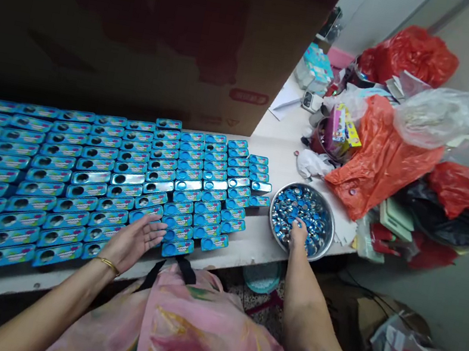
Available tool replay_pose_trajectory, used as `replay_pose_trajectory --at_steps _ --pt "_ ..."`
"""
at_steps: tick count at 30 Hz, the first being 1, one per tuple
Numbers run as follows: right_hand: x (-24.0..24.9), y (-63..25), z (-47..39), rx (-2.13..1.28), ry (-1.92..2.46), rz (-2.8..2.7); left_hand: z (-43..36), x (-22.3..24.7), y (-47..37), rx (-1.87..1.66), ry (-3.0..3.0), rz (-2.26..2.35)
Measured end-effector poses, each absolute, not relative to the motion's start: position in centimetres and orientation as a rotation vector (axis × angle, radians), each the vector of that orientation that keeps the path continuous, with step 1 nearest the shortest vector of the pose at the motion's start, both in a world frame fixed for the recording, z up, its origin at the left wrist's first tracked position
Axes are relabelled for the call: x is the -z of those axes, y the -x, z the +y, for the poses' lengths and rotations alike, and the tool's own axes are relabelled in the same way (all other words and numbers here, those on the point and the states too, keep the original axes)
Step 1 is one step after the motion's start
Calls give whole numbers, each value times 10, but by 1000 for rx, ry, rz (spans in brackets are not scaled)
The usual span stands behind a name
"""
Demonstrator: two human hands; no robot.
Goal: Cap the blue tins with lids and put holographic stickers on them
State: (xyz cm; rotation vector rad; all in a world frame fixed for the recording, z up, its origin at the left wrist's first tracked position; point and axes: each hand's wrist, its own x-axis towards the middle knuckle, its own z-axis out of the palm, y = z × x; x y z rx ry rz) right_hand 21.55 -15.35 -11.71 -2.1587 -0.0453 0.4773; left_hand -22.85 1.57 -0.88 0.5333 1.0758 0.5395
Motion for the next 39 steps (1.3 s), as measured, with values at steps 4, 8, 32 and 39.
replay_pose_trajectory --at_steps 4,8,32,39 --pt "93 -216 -166 -465 1934 33 14 7 220 -528 -526 1036" --pt "48 -178 -141 -550 1587 -166 4 -1 203 -503 -430 936" --pt "-2 136 30 -935 1370 -1669 43 15 285 -663 32 750" --pt "-8 154 39 -710 1350 -2128 52 22 292 -603 14 812"
